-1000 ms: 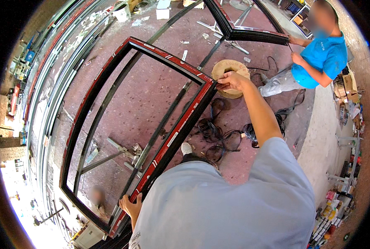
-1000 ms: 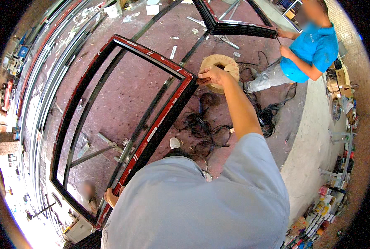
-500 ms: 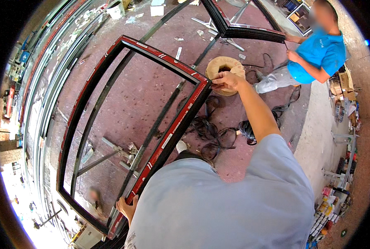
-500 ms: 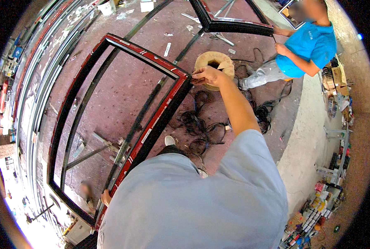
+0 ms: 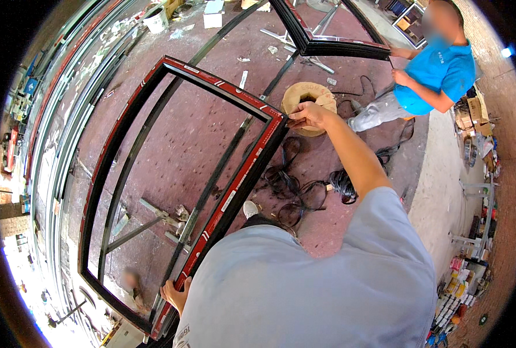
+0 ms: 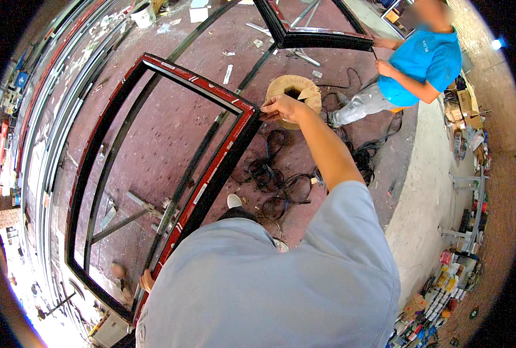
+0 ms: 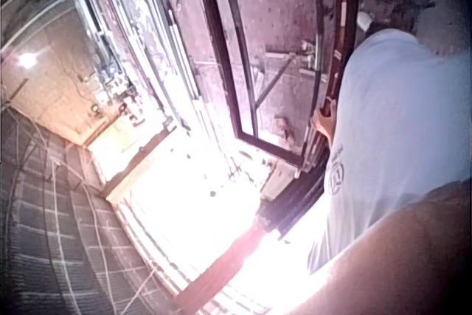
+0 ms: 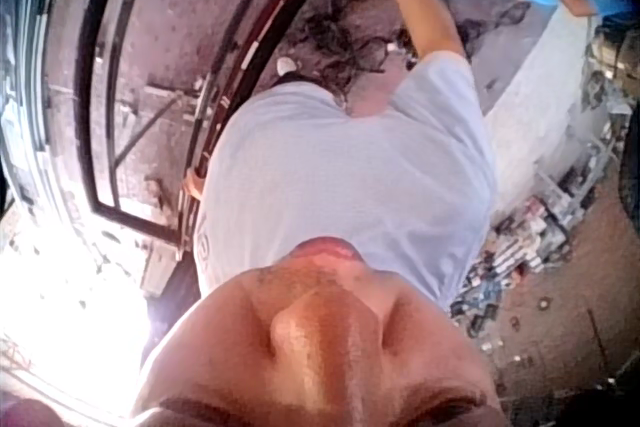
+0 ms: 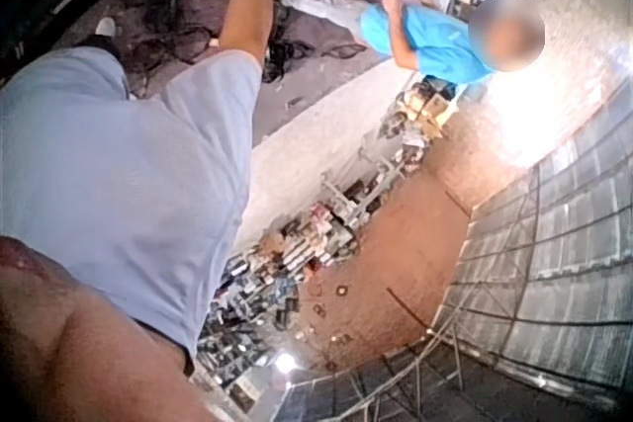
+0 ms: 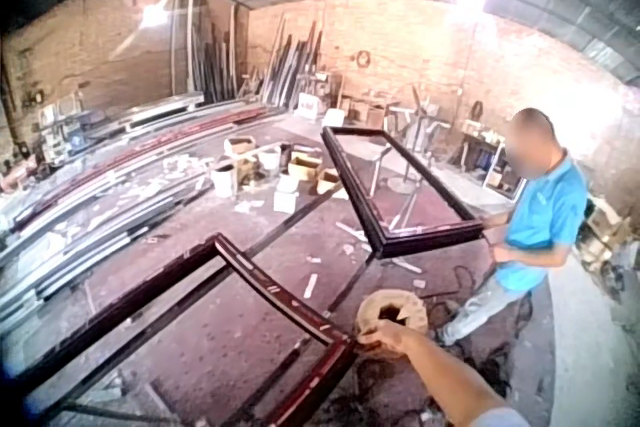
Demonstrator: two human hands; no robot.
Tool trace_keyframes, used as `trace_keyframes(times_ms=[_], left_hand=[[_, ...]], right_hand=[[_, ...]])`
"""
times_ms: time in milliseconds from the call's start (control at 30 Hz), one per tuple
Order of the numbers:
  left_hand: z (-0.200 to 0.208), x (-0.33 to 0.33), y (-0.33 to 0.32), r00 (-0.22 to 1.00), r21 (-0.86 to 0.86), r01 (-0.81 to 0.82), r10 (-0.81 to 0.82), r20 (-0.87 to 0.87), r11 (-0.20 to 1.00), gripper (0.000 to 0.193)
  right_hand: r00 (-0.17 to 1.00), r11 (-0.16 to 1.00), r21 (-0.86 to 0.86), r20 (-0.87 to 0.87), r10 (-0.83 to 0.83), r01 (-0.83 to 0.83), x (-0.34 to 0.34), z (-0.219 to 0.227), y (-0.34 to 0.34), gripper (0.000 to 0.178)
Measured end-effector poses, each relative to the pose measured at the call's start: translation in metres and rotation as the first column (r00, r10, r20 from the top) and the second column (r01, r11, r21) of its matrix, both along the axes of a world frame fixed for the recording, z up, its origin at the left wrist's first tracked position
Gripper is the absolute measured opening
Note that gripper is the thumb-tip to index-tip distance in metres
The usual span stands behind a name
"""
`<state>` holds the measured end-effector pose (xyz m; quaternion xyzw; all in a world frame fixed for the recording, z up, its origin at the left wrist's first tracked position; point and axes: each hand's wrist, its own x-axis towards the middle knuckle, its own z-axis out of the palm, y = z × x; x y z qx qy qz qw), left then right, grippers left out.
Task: The person positions a window frame on a stand, then measures, cuts, and installs a black rubber seal strip along the frame edges using scissors. The person repeatedly trims the seal to fit and presses it into the frame grooves.
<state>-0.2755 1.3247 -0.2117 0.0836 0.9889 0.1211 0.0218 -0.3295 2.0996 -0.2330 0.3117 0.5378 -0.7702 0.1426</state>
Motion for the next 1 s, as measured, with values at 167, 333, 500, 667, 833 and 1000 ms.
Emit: trace_keyframes(times_ms=[167, 333, 500, 667, 833, 1000], left_hand=[[0.007, -0.001, 0.003, 0.994, -0.059, -0.05, 0.055, 0.093, 0.997, 0.064], [-0.002, 0.0, 0.001, 0.999, -0.078, -0.037, 0.038, 0.018, 0.996, 0.064], [0.019, -0.007, 0.017, 0.984, -0.096, -0.081, 0.095, 0.153, 0.992, 0.061], [0.015, -0.003, 0.017, 0.995, -0.06, -0.043, 0.048, 0.082, 0.997, 0.06], [0.017, -0.002, 0.02, 1.0, -0.041, -0.009, 0.01, 0.025, 0.999, 0.059], [0.017, -0.001, 0.015, 0.995, -0.048, -0.049, 0.053, 0.084, 0.998, 0.057]], right_hand=[[0.998, 0.998, 0.015, 0.036, 0.057, -0.057, -0.006, 0.011, 0.0, 0.014], [1.0, 0.999, -0.04, 0.001, -0.008, 0.008, -0.001, -0.004, 0.001, 0.012], [1.0, 0.999, -0.044, 0.0, -0.026, 0.026, 0.0, -0.004, -0.003, 0.011], [1.0, 1.0, -0.004, 0.003, 0.009, -0.009, -0.002, 0.005, -0.005, 0.008], [1.0, 1.0, 0.003, 0.001, -0.009, 0.009, -0.001, 0.004, -0.004, 0.009], [0.999, 0.999, -0.026, 0.003, -0.047, 0.047, -0.001, 0.002, -0.008, 0.009]])
